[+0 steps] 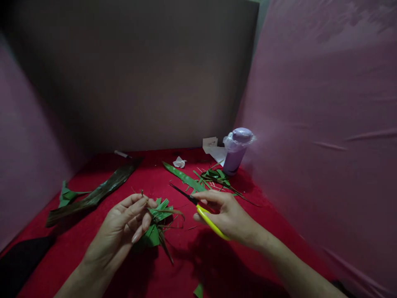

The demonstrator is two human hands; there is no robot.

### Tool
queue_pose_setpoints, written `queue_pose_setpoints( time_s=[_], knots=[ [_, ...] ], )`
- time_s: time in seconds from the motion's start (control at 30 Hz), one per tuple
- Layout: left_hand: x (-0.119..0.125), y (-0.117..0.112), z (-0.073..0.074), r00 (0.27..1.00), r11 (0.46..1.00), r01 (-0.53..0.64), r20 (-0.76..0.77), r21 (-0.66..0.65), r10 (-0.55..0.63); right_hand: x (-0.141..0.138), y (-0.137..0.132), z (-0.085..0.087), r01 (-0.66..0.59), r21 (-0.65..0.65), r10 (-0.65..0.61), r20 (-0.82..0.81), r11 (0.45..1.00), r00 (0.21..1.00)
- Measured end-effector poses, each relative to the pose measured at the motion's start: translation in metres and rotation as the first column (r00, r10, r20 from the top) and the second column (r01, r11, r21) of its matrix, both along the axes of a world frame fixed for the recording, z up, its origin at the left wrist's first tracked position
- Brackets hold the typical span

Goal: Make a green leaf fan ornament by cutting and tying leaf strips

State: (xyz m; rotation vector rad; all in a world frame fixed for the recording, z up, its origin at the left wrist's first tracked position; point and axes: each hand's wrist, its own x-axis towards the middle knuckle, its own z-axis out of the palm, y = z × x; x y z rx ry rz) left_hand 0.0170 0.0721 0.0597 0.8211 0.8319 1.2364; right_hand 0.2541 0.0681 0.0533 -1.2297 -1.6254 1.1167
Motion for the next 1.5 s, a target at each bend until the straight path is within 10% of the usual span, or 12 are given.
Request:
queue_pose_setpoints(
  time_s=[0.33,0.67,1.5],
  knots=[
    [0.005,-0.001,-0.003,1.000,0.998,-0.022,-0.002,-0.054,0.022,-0.059,0.023,0.026,-0.187,-0.050,0.154,-0.379,0.981,0.913],
    [0.009,-0.005,-0.001,0.998,0.998,-0.049,-0.039,-0.041,0.047,-0.061,0.009,0.001,-0.183,-0.238,0.004,-0.600,0.954,0.800],
    [0.018,-0.010,-0.009,1.000,0.994,-0.020,-0.010,-0.106,0.019,-0.080,0.000,-0.026,-0.078,-0.060,0.025,-0.609,0.995,0.793]
  ],
)
